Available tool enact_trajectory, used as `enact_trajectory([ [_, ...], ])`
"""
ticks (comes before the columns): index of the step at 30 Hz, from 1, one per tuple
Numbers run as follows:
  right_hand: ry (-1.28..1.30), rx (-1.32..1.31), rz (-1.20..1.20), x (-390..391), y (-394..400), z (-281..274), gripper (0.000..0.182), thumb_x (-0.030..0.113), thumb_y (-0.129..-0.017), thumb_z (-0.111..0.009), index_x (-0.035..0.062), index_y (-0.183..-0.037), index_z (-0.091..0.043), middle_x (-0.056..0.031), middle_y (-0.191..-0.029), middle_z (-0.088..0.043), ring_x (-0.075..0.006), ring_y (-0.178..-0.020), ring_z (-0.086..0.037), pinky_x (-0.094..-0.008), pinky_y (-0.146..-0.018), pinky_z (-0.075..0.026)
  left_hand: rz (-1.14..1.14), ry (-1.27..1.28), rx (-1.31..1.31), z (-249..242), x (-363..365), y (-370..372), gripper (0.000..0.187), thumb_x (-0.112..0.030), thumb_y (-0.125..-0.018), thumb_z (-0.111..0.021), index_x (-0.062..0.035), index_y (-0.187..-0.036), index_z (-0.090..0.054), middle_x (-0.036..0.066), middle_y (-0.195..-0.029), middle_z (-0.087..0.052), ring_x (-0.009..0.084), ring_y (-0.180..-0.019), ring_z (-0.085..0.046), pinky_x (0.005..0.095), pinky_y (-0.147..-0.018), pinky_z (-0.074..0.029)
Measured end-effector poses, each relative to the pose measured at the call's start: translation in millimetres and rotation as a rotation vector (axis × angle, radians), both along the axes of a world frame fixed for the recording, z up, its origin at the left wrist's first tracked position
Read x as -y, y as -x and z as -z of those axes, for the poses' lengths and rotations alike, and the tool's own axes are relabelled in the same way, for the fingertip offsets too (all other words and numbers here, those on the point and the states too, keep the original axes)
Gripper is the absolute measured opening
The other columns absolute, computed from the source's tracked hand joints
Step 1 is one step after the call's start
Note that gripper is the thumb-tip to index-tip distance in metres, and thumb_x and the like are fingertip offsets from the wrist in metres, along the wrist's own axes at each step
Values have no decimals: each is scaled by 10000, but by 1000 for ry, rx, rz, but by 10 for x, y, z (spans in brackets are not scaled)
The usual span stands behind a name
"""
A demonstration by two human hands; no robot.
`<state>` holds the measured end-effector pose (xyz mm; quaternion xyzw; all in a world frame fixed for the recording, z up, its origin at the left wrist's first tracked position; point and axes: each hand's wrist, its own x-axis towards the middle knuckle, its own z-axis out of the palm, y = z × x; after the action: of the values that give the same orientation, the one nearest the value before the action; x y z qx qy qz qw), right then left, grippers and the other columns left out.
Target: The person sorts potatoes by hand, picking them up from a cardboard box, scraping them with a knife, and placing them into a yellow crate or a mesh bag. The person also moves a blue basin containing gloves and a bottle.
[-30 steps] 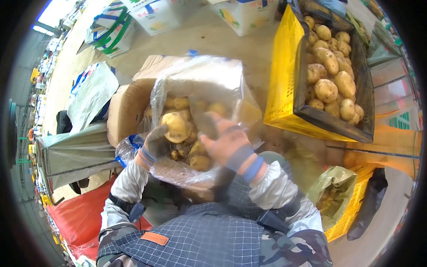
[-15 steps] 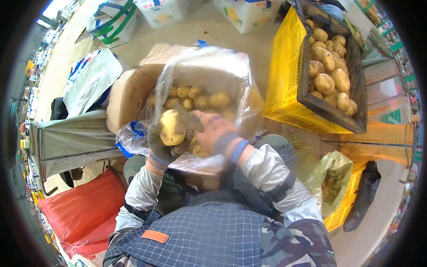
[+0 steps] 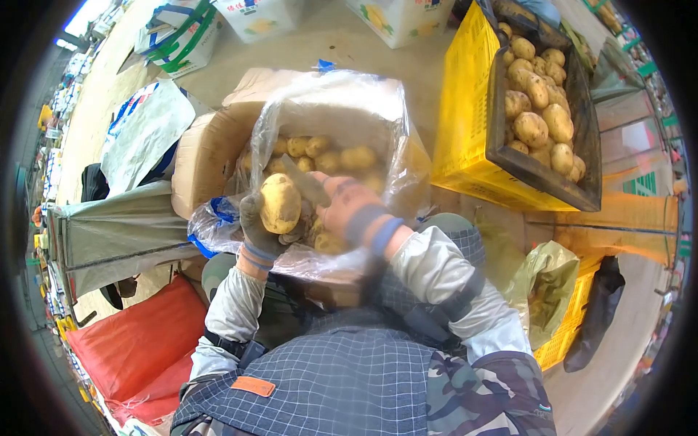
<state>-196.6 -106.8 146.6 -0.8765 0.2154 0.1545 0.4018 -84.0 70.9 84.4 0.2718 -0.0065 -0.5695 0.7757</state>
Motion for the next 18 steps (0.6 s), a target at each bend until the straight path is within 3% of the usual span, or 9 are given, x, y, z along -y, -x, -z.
enact_trajectory([
  [3,-49,237,34,-16,26,202,613,284,-906,-650,116,-1462,-454,-236,-1177,-652,-386,-1112,-617,-437,-967,-491,18,25,-21,-38,23,-34,708,-570,-829,-628,-38,-1284,-529,234,-1018,-644,215,-554,-578,261,-404,-445],
  [6,38,230,20,-29,18,239,609,285,-906,-657,135,-1462,-459,-229,-1174,-654,-385,-1111,-617,-440,-954,-498,13,26,-28,-88,33,-59,695,-550,-832,-628,-34,-1286,-527,235,-1031,-643,220,-571,-592,265,-409,-456],
  [9,36,214,6,-29,23,301,612,295,-906,-660,156,-1466,-455,-220,-1181,-654,-389,-1097,-621,-444,-945,-502,36,64,-50,-83,27,-72,593,-451,-851,-626,-40,-1273,-555,149,-1088,-656,217,-743,-667,258,-431,-479],
  [12,130,288,8,-49,40,436,616,300,-912,-656,162,-1473,-444,-216,-1185,-654,-387,-1087,-626,-446,-937,-505,61,70,-7,-83,19,-89,596,-451,-859,-610,-29,-1277,-552,145,-1062,-663,206,-733,-666,257,-425,-479],
  [15,33,84,-85,7,-43,86,626,298,-916,-653,171,-1486,-428,-211,-1189,-655,-385,-1086,-629,-443,-940,-505,40,13,26,-116,37,-85,606,-452,-864,-593,-17,-1285,-548,132,-1023,-670,190,-719,-660,247,-419,-469],
  [18,118,76,-105,-67,-31,112,638,304,-920,-647,179,-1499,-411,-207,-1193,-654,-380,-1091,-630,-437,-945,-505,80,54,6,-12,20,-119,622,-461,-868,-581,-8,-1292,-543,122,-996,-674,182,-695,-653,242,-409,-455],
])
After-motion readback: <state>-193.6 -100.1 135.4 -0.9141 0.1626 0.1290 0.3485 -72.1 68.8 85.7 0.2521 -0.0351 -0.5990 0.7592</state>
